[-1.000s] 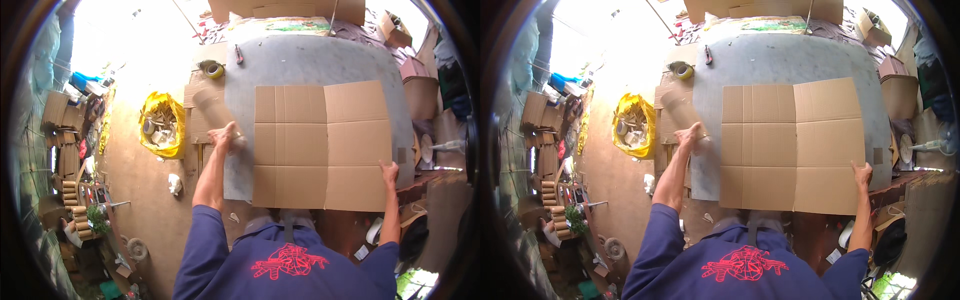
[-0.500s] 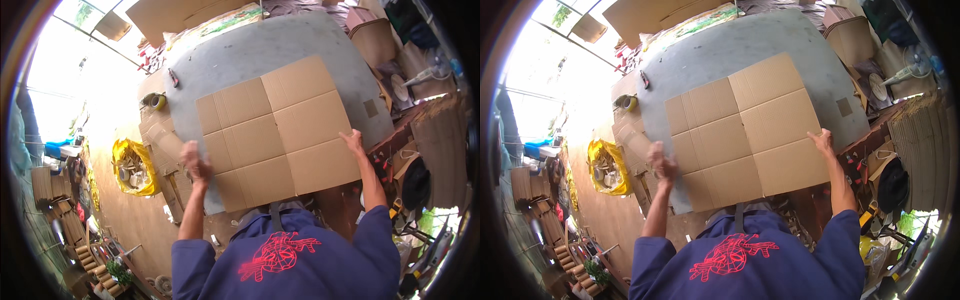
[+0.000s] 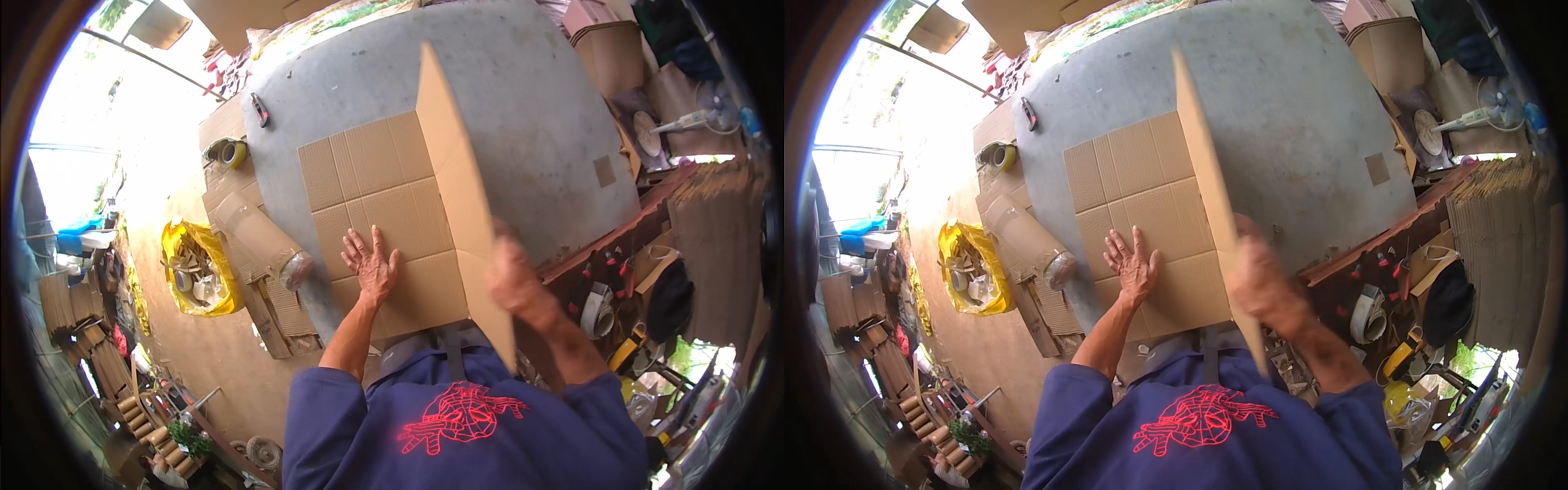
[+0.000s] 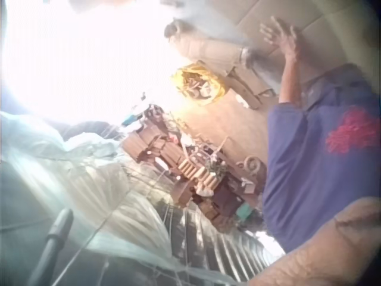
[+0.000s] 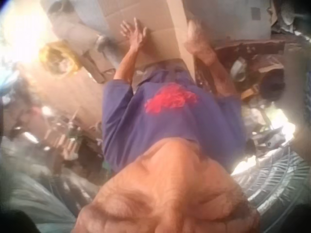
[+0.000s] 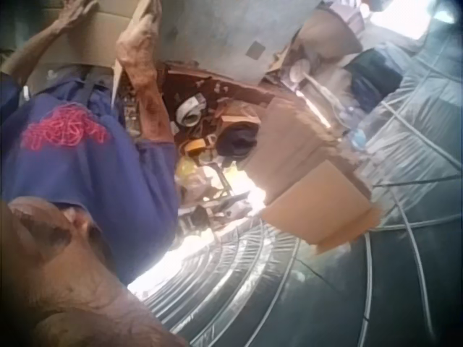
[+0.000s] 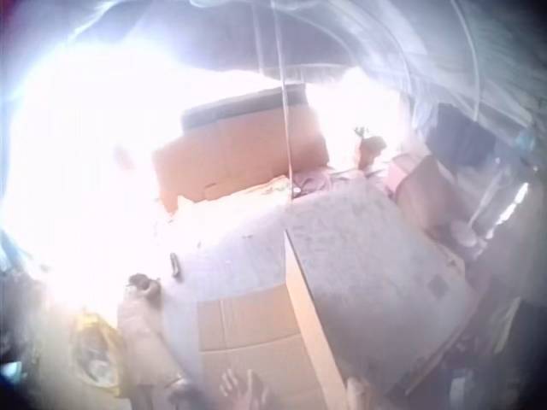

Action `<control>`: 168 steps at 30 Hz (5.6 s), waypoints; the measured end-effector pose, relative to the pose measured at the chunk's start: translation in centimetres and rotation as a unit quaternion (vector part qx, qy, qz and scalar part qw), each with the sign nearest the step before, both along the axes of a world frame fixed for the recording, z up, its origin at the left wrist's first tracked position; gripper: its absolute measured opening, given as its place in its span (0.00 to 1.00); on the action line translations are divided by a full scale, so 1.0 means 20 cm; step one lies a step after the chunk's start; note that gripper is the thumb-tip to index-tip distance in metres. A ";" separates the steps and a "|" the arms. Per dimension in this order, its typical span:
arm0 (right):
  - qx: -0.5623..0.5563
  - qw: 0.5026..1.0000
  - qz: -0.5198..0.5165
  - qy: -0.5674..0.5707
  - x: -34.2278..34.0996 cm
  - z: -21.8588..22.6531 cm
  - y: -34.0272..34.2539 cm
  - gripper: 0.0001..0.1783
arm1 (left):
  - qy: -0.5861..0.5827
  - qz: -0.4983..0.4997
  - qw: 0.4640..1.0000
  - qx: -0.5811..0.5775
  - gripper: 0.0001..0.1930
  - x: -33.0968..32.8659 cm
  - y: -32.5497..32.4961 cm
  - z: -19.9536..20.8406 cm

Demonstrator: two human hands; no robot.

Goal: The person folds a flat cardboard sheet into a box shape, then uses a handheld tape dispenser to seal the seams. They rotate the box to apply tape to multiple edges and use a utility knife to trim excess tape.

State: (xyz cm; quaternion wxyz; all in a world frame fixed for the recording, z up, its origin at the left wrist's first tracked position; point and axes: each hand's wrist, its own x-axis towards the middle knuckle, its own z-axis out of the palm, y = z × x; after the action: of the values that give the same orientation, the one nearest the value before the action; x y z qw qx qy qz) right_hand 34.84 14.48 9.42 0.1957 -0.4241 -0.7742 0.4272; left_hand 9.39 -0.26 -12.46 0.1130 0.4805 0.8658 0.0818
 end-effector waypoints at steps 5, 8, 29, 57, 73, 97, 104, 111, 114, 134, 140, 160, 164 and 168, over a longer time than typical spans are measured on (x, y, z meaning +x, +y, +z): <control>0.018 1.000 -0.006 -0.001 -0.64 -0.17 -0.46 0.57 | 0.036 -0.009 0.999 -0.036 0.43 -0.03 0.00 0.04; -0.020 0.998 0.023 -0.058 -0.91 -0.31 -0.63 0.67 | 0.023 -0.079 0.996 -0.019 0.42 -0.10 -0.12 0.06; 0.132 0.941 -0.183 -0.252 0.62 -0.20 0.41 0.23 | -0.002 -0.214 0.974 0.074 0.45 -0.35 -0.23 -0.01; -0.391 0.894 -0.217 0.014 0.19 -1.22 0.53 0.38 | -0.051 0.021 0.982 0.182 0.34 -0.11 0.08 -0.08; 0.118 0.921 -0.265 -0.260 0.79 -0.68 1.07 0.38 | 0.025 0.027 0.995 0.089 0.33 -0.06 0.12 -0.02; -0.021 0.826 -0.375 -0.421 1.34 -0.81 -0.23 0.27 | 0.012 -0.102 0.987 0.122 0.38 -0.56 0.90 0.06; -0.137 0.865 -0.482 0.017 1.06 -0.77 -0.34 0.13 | 0.019 -0.081 0.996 0.034 0.42 -0.92 1.50 0.02; -0.172 0.926 -0.337 0.000 0.51 -0.69 -0.27 0.09 | -0.035 -0.081 0.990 -0.111 0.50 -0.76 1.68 0.21; -0.174 0.936 -0.301 0.047 0.34 -0.79 -0.25 0.09 | -0.134 -0.087 0.985 -0.068 0.38 -0.85 1.64 0.27; 0.230 0.958 -0.023 0.167 -0.20 0.53 0.55 0.31 | 0.059 -0.169 0.967 0.183 0.14 -0.38 1.22 2.36; 0.274 0.959 -0.015 -0.074 -0.16 0.36 0.44 0.42 | 0.123 -0.173 0.961 0.177 0.15 -0.28 1.09 2.41; 0.217 0.969 -0.063 -0.096 0.06 -0.03 0.04 0.46 | 0.083 -0.199 0.948 0.234 0.16 -0.14 0.95 2.42; 0.221 0.968 -0.042 -0.109 0.06 -0.12 0.00 0.45 | 0.125 -0.195 0.949 0.215 0.17 -0.18 0.90 2.47; 0.196 0.970 -0.044 -0.139 0.26 -0.44 -0.09 0.44 | 0.098 -0.205 0.949 0.218 0.16 -0.12 0.96 2.41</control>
State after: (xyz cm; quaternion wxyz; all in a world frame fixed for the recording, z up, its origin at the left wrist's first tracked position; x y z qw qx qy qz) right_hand 39.96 12.78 0.53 0.1845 -0.4661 -0.8431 0.1947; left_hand 7.05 18.86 35.83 -0.0651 0.6662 0.7165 0.1963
